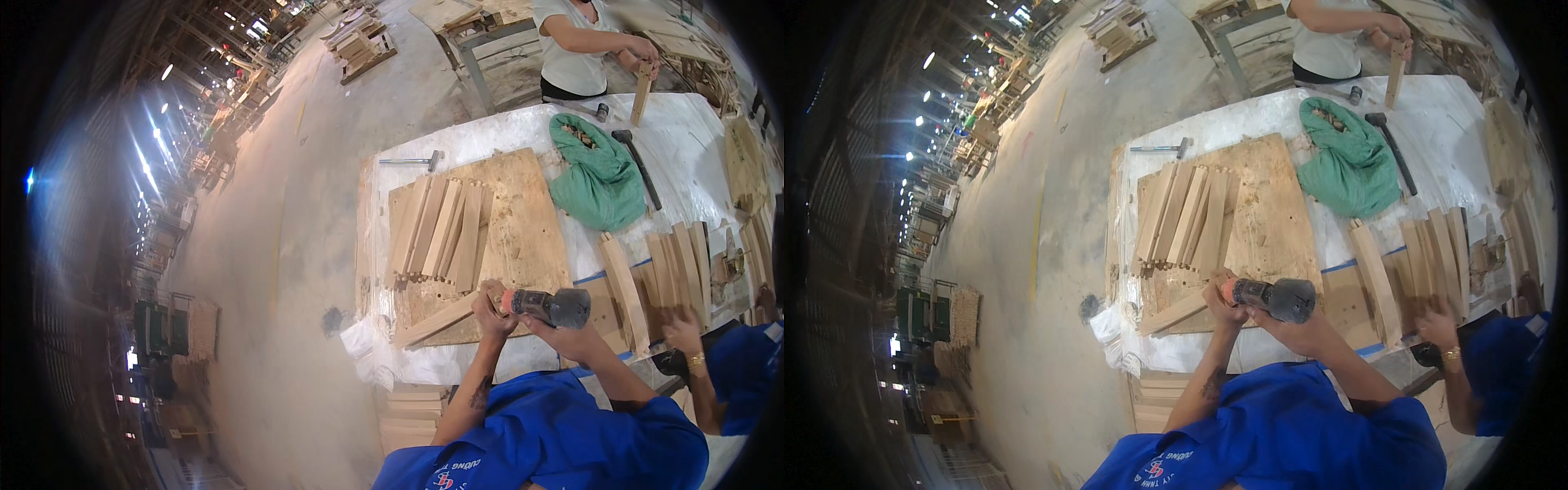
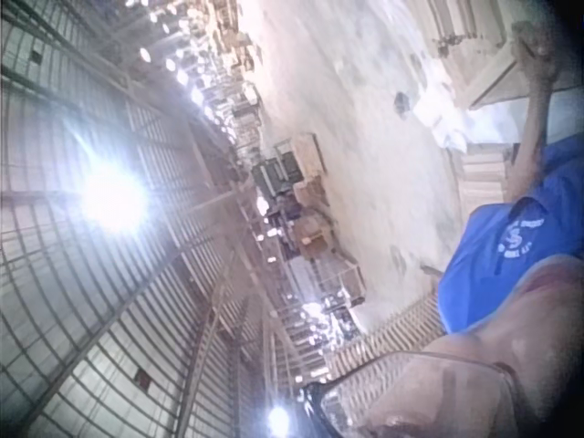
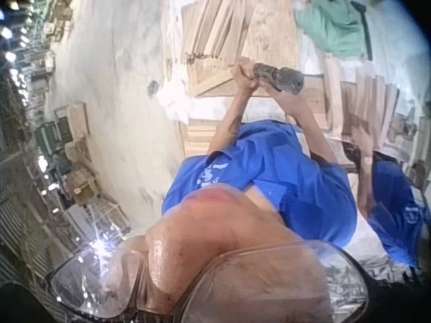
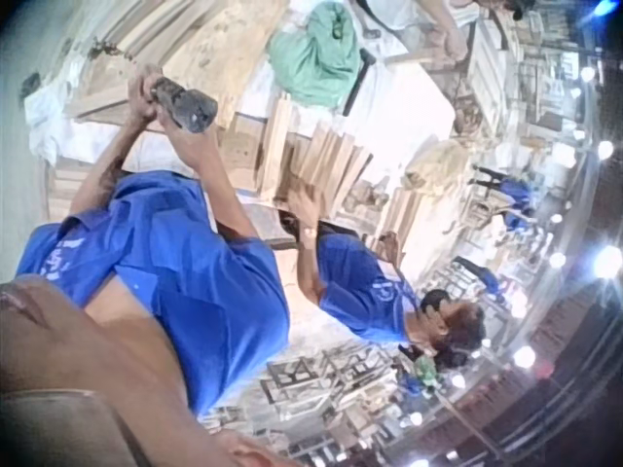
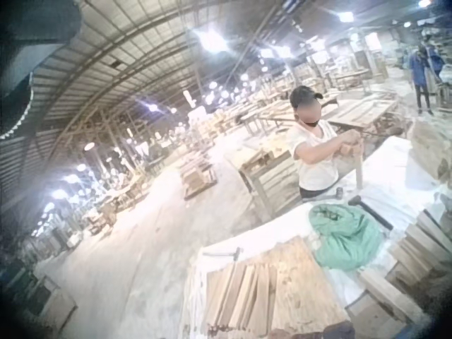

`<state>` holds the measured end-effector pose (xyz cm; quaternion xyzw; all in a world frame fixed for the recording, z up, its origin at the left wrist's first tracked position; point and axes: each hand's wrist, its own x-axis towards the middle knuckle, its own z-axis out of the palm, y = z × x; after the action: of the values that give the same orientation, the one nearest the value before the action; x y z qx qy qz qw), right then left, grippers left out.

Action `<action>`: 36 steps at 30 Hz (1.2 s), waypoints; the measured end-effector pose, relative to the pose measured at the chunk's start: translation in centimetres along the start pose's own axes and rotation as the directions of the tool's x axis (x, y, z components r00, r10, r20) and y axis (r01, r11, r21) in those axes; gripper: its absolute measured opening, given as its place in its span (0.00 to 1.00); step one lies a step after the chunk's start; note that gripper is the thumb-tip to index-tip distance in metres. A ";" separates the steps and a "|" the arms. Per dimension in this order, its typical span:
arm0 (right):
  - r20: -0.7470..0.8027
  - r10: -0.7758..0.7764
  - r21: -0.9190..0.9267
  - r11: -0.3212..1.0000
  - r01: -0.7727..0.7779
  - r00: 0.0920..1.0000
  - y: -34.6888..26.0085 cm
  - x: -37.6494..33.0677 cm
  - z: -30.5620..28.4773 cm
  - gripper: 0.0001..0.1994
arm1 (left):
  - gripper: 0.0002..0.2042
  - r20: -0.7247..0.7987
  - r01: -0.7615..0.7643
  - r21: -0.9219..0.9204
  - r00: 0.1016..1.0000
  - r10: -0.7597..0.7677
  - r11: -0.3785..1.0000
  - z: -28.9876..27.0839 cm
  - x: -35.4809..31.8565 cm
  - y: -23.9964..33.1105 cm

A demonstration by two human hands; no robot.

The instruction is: The person repeatedly hammers small wooden dowels into a wooden board using a hammer. The person picks up each dowel, positions it, and strikes it into the board one at a time. The work is performed at a table in a workshop environment.

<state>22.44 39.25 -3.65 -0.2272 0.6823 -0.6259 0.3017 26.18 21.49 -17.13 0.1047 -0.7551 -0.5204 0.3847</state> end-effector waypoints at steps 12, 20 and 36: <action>0.076 0.216 -0.283 0.941 -0.187 0.973 0.9 -0.7 0.8 0.24 | 0.32 0.195 -0.269 0.352 0.958 0.211 0.897 -2.3 -2.6 -1.3; 0.059 0.255 -0.145 0.959 -0.244 0.965 0.6 0.8 2.0 0.26 | 0.20 0.104 -0.178 0.223 0.982 0.158 0.959 -2.9 -0.8 0.1; -0.226 0.195 0.829 0.553 0.083 0.955 12.5 0.6 3.5 0.07 | 0.09 -0.085 0.000 0.112 0.996 0.010 0.994 -3.8 -0.7 -3.5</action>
<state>25.28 37.73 -16.26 0.0590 0.3493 -0.8894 0.2889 28.37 17.67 -19.91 0.1466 -0.7661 -0.4714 0.4116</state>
